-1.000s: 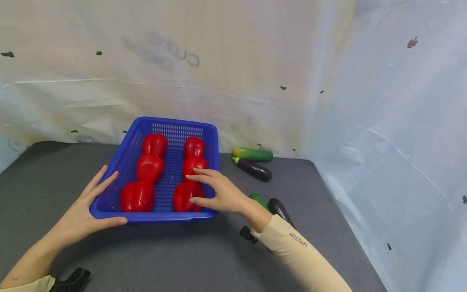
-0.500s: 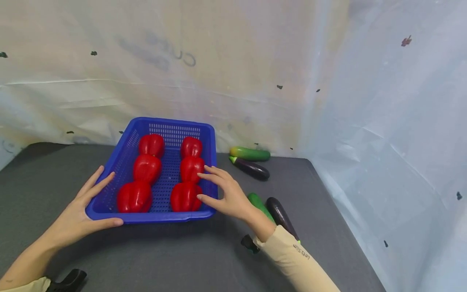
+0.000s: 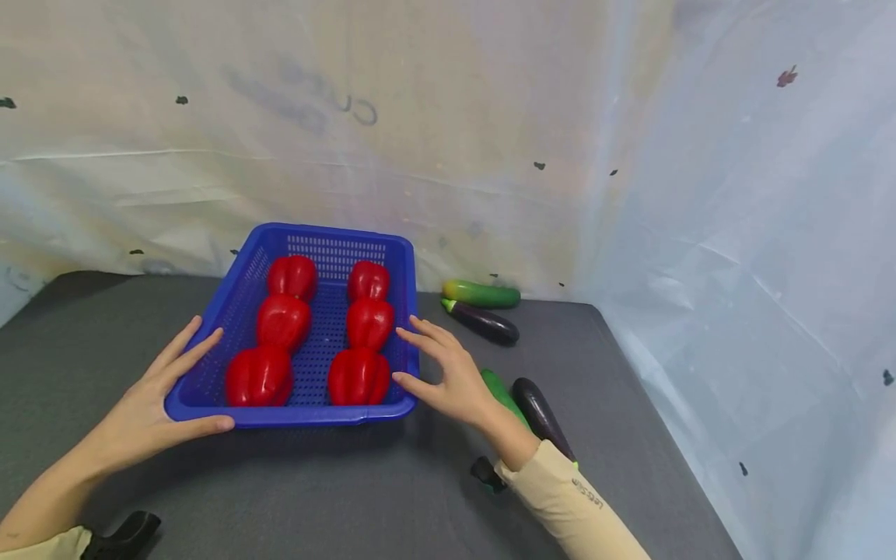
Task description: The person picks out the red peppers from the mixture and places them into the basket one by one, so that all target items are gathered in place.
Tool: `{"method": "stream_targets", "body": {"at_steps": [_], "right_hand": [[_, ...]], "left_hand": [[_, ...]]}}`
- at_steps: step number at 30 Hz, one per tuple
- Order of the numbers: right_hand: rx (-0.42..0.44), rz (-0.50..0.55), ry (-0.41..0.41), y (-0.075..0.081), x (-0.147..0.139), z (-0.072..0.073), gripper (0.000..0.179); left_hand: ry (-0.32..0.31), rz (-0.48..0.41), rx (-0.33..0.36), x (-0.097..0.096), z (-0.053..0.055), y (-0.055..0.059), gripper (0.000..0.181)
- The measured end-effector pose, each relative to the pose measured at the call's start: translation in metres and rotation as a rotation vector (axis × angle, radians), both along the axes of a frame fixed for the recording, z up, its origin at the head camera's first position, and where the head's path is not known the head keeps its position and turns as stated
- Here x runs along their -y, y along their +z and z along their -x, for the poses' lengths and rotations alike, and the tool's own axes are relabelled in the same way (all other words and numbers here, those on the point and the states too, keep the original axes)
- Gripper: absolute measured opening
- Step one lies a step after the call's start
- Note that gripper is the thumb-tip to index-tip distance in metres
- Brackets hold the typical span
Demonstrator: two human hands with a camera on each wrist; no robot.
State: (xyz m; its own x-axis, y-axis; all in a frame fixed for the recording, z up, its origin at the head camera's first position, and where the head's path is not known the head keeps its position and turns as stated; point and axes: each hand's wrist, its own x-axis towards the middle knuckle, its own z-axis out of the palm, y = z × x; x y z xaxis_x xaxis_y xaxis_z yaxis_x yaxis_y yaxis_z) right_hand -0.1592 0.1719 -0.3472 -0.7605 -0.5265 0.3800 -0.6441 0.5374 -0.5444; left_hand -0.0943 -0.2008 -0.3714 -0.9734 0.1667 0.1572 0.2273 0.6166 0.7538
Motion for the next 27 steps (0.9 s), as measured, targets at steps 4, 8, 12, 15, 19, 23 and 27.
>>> {"method": "stream_targets", "body": {"at_steps": [4, 8, 12, 15, 19, 23, 27], "right_hand": [[0.0, 0.004, -0.015, 0.0, -0.004, 0.001, 0.057], [0.0, 0.01, -0.044, 0.0, -0.007, 0.001, 0.056], [-0.004, 0.018, -0.064, -0.002, -0.011, 0.002, 0.056], [-0.014, 0.024, -0.077, -0.004, -0.015, 0.003, 0.056], [-0.041, 0.027, -0.101, -0.007, -0.018, 0.006, 0.054], [-0.061, 0.024, -0.119, -0.009, -0.021, 0.007, 0.054], [-0.063, 0.026, -0.126, -0.009, -0.023, 0.008, 0.055]], "left_hand": [[0.022, 0.082, 0.006, 0.001, -0.001, 0.004, 0.104], [0.032, 0.146, -0.001, 0.004, 0.0, 0.006, 0.1], [0.033, 0.132, -0.028, 0.01, 0.002, 0.007, 0.088], [0.031, 0.102, -0.065, 0.014, 0.004, 0.008, 0.076], [0.03, 0.079, -0.101, 0.019, 0.008, 0.011, 0.06], [0.045, 0.115, -0.147, 0.021, 0.012, 0.013, 0.055], [0.07, 0.161, -0.204, 0.022, 0.014, 0.015, 0.052]]}}
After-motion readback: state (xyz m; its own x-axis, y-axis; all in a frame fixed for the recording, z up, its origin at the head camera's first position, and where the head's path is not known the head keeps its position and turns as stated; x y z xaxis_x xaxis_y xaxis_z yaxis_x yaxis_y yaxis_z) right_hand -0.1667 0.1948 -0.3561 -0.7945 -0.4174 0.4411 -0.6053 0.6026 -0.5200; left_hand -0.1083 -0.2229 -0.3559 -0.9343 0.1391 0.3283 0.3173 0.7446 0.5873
